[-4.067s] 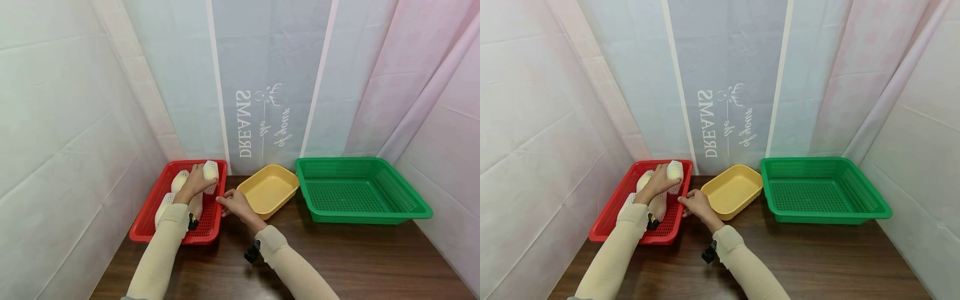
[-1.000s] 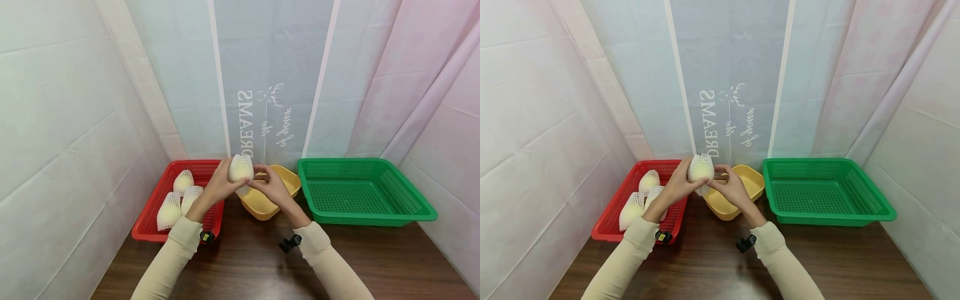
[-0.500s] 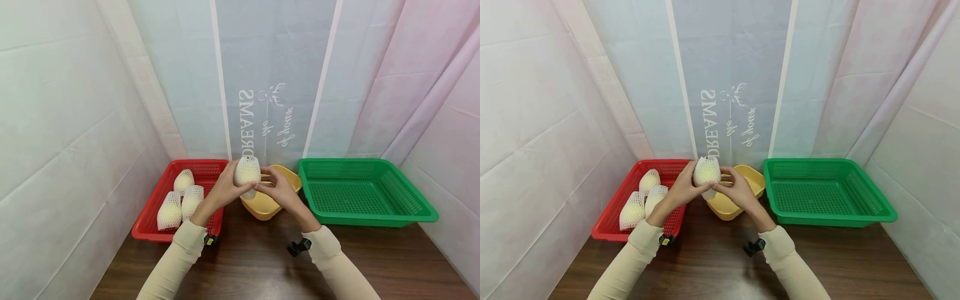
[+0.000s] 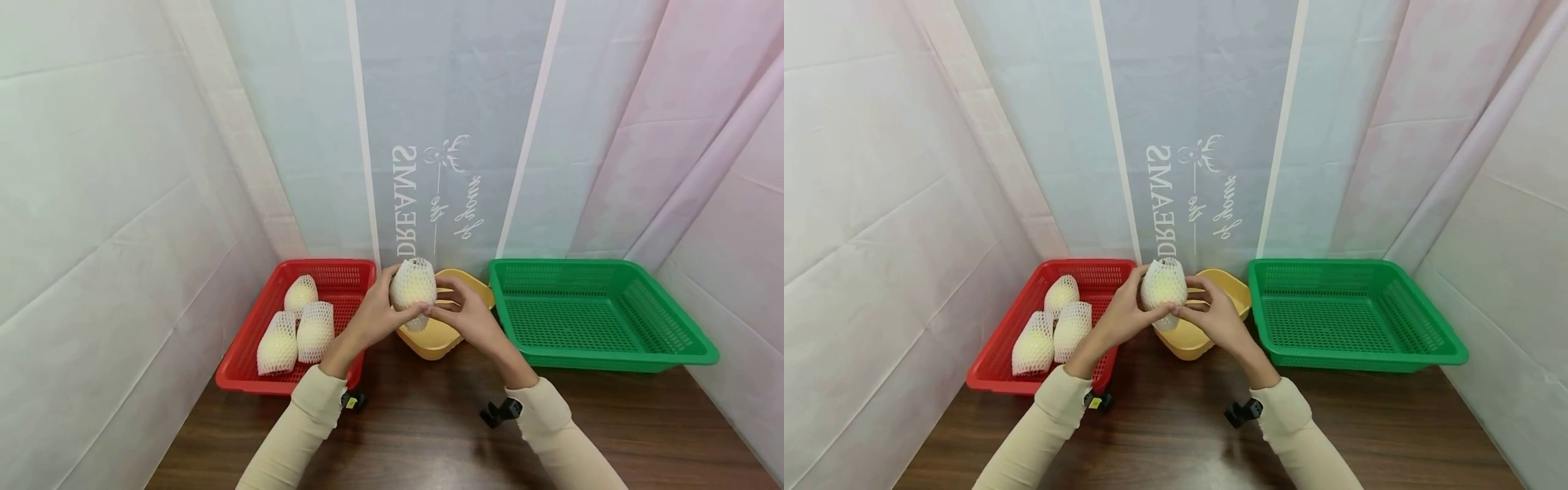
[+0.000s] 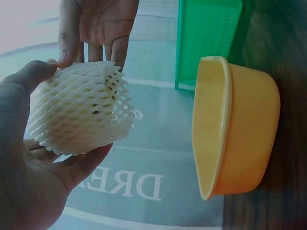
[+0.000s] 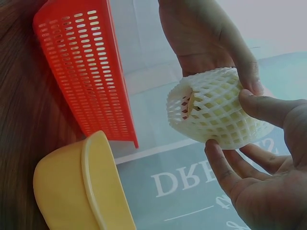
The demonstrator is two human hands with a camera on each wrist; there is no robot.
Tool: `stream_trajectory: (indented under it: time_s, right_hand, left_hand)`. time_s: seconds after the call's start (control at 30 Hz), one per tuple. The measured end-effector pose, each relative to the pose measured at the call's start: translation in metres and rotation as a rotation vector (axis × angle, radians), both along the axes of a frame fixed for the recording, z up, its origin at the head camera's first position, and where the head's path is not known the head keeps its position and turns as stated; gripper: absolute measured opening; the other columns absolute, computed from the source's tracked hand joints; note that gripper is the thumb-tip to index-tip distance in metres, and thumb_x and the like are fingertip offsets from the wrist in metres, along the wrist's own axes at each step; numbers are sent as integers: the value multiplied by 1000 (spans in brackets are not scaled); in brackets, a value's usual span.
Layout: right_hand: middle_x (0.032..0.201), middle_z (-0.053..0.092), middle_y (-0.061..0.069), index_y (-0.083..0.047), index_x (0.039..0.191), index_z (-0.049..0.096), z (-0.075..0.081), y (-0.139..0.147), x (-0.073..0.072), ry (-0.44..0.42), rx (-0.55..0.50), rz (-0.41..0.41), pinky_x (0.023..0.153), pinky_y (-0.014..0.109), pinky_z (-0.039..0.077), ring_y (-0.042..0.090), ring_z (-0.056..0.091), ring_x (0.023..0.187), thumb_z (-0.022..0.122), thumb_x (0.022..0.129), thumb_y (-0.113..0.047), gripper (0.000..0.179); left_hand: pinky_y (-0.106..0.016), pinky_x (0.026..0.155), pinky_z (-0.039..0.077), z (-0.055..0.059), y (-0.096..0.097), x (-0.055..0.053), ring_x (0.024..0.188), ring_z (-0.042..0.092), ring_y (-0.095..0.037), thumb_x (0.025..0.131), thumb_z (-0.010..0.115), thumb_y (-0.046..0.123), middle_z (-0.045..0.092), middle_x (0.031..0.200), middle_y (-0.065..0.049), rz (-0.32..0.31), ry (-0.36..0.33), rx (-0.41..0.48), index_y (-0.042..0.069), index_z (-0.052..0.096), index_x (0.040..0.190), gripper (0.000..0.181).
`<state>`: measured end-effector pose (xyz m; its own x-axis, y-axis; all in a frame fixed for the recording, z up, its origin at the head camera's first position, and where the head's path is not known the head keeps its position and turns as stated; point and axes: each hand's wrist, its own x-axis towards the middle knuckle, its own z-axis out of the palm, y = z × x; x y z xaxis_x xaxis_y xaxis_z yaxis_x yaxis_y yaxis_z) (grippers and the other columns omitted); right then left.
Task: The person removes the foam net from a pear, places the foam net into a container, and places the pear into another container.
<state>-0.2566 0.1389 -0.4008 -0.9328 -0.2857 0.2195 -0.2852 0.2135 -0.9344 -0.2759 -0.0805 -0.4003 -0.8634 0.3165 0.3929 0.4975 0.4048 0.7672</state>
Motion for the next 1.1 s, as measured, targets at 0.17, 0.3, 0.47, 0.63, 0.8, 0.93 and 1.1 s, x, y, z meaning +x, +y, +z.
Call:
stream_trajectory:
  time_s: [0.17, 0.3, 0.47, 0.63, 0.8, 0.93, 1.1]
  right_hand:
    - [152, 54, 17, -10, 151, 51, -2, 4, 2, 18, -22, 2, 107, 43, 57, 40, 58, 138, 81, 96, -17, 63]
    - [151, 55, 17, -9, 150, 52, -3, 7, 5, 40, -28, 4, 106, 39, 57, 39, 58, 138, 81, 96, -14, 61]
    - [151, 56, 17, -7, 149, 53, -5, 12, 9, 63, -14, -4, 106, 39, 57, 40, 59, 137, 81, 96, -13, 61]
    - [150, 56, 17, -7, 148, 54, -7, 16, 12, 72, -15, -9, 105, 39, 58, 42, 59, 136, 81, 95, -11, 60]
    - [150, 56, 18, -7, 148, 54, -10, 20, 16, 79, -5, -19, 102, 34, 58, 41, 60, 135, 81, 95, -8, 60]
    - [149, 57, 20, -7, 149, 53, -10, 22, 20, 70, 5, -21, 100, 31, 59, 42, 62, 133, 81, 94, -8, 62]
    - [148, 58, 22, -7, 151, 51, -12, 25, 25, 57, 32, -34, 98, 32, 60, 42, 65, 129, 82, 94, -9, 65]
  left_hand:
    - [-49, 103, 58, -3, 4, 3, 126, 64, -30, 88, 89, 29, 58, 147, -17, 0, 6, 19, 9, 38, 155, 87]
    - [-46, 99, 60, -3, 6, 6, 121, 66, -27, 87, 90, 35, 62, 142, -15, 9, 8, 10, 11, 41, 153, 85]
    - [-44, 99, 60, -6, 9, 10, 120, 65, -23, 85, 91, 41, 63, 140, -10, 12, -1, 5, 15, 44, 153, 86]
    - [-45, 100, 59, -10, 12, 13, 123, 64, -23, 84, 91, 43, 62, 143, -8, 6, 2, 11, 17, 43, 154, 88]
    - [-44, 100, 58, -14, 14, 17, 125, 63, -23, 86, 90, 37, 60, 145, -9, -32, 14, 23, 16, 41, 156, 88]
    - [-41, 101, 58, -17, 15, 19, 126, 61, -23, 88, 87, 26, 58, 147, -12, -75, 40, 24, 11, 40, 157, 85]
    - [-48, 107, 55, -19, 17, 23, 132, 59, -27, 89, 85, 21, 56, 150, -15, -106, 39, 44, 7, 40, 156, 83]
